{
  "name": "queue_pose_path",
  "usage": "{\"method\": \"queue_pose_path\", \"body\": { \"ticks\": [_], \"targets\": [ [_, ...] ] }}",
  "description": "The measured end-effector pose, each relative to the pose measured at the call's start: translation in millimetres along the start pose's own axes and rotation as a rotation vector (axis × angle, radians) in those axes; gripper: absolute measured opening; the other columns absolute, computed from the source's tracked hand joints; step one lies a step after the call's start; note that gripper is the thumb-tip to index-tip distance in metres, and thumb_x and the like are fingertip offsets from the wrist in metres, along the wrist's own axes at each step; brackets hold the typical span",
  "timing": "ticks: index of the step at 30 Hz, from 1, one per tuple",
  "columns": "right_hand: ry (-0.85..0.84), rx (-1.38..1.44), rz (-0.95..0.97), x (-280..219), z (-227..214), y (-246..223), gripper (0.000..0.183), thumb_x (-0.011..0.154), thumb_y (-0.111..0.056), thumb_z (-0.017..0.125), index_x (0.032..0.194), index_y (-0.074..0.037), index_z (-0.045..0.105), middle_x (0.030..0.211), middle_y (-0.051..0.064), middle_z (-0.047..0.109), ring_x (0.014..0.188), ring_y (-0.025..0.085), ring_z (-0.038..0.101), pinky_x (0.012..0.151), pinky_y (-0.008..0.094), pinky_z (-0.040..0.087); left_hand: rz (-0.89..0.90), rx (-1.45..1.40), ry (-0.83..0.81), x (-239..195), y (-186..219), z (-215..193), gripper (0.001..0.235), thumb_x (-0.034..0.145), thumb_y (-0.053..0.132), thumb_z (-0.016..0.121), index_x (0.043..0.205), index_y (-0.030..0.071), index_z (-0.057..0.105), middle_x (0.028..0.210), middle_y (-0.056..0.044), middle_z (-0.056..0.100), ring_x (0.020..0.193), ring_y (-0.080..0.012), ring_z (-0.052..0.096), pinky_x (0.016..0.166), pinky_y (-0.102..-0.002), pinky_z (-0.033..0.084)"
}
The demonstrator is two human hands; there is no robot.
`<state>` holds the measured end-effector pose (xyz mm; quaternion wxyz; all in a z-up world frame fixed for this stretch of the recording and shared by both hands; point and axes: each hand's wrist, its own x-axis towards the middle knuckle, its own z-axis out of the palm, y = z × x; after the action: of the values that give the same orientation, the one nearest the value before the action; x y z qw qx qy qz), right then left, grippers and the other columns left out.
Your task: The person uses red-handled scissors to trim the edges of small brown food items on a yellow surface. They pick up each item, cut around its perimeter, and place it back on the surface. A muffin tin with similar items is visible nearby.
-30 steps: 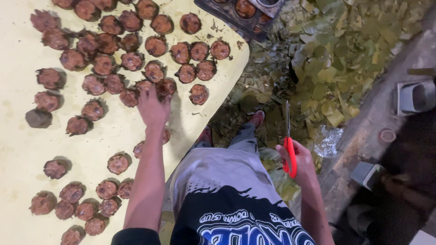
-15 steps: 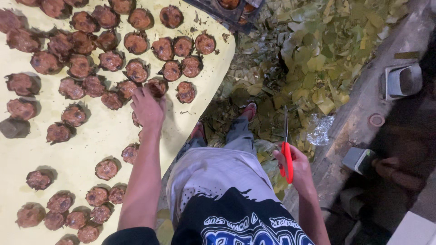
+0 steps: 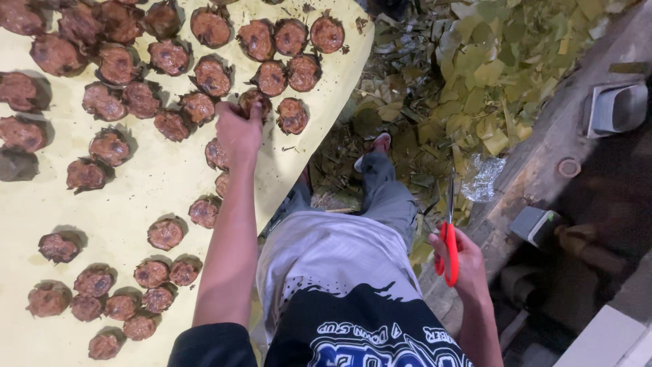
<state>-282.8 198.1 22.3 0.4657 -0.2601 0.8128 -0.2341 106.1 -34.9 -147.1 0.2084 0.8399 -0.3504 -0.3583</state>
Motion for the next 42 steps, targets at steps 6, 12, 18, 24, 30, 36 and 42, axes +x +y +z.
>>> {"method": "queue_pose_path", "body": {
  "ticks": [6, 12, 18, 24, 30, 36, 42],
  "targets": [
    [-0.032, 0.004, -0.11, 1.9, -5.4, -2.0, 0.02, 0.092, -0.02, 0.074, 0.1, -0.003, 0.065, 0.068, 0.0, 0.057, 0.057, 0.008, 0.053, 0.051, 0.026, 0.041, -0.023, -0.32, -0.088, -9.6, 3.5, -6.2, 0.048, 0.086, 0.01, 0.074, 0.123, 0.003, 0.045, 0.108, -0.023, 0.07, 0.092, -0.0288, 0.072, 0.085, -0.04, 0.056],
    [-0.071, 0.003, -0.068, 12.9, 2.8, -4.9, 0.023, 0.09, -0.019, 0.076, 0.096, 0.0, 0.063, 0.067, 0.001, 0.056, 0.056, 0.01, 0.052, 0.05, 0.027, 0.041, -0.183, -0.906, -0.521, -63.5, 26.2, -26.3, 0.077, 0.083, -0.012, 0.056, 0.151, 0.019, 0.04, 0.141, -0.022, 0.048, 0.113, -0.0278, 0.067, 0.089, -0.036, 0.059],
    [-0.238, -0.043, -0.114, 22.9, 25.1, -11.0, 0.043, 0.085, -0.021, 0.08, 0.12, 0.0, 0.066, 0.077, 0.002, 0.056, 0.062, 0.011, 0.051, 0.054, 0.027, 0.041, 0.035, -1.249, -0.898, -118.8, 65.2, -18.1, 0.081, 0.085, -0.017, 0.054, 0.157, 0.015, 0.035, 0.155, -0.021, 0.041, 0.133, -0.0322, 0.057, 0.103, -0.039, 0.054],
    [-0.373, -0.033, -0.323, 28.9, 52.4, -29.0, 0.061, 0.089, -0.027, 0.074, 0.139, -0.002, 0.05, 0.108, 0.001, 0.062, 0.098, 0.01, 0.059, 0.088, 0.027, 0.05, 0.458, -1.112, -1.001, -160.7, 97.0, -2.8, 0.077, 0.098, -0.012, 0.062, 0.164, 0.01, 0.03, 0.158, -0.016, 0.046, 0.138, -0.0215, 0.054, 0.116, -0.034, 0.047],
    [-0.47, 0.206, -0.31, 34.7, 65.6, -66.8, 0.048, 0.095, -0.027, 0.068, 0.133, -0.001, 0.056, 0.093, 0.002, 0.058, 0.081, 0.011, 0.06, 0.073, 0.028, 0.051, 0.568, -1.04, -0.928, -179.5, 114.5, 13.0, 0.073, 0.094, -0.014, 0.067, 0.155, 0.005, 0.031, 0.154, -0.013, 0.048, 0.136, -0.0186, 0.056, 0.113, -0.033, 0.049],
    [-0.448, 0.3, -0.189, 25.5, 70.4, -84.8, 0.035, 0.093, -0.02, 0.072, 0.118, 0.002, 0.061, 0.065, 0.003, 0.056, 0.051, 0.012, 0.052, 0.047, 0.029, 0.043, 0.55, -1.083, -0.866, -173.0, 116.5, 15.7, 0.07, 0.095, -0.011, 0.066, 0.154, 0.003, 0.031, 0.15, -0.012, 0.052, 0.132, -0.0177, 0.057, 0.111, -0.033, 0.049],
    [-0.501, 0.406, -0.211, 22.2, 76.7, -84.8, 0.037, 0.093, -0.023, 0.07, 0.119, 0.001, 0.061, 0.069, 0.001, 0.057, 0.053, 0.011, 0.055, 0.048, 0.029, 0.046, 0.592, -1.029, -0.915, -158.7, 115.3, 3.9, 0.068, 0.097, -0.007, 0.066, 0.157, 0.001, 0.033, 0.144, -0.012, 0.058, 0.128, -0.0175, 0.061, 0.111, -0.033, 0.049]
  ]
}}
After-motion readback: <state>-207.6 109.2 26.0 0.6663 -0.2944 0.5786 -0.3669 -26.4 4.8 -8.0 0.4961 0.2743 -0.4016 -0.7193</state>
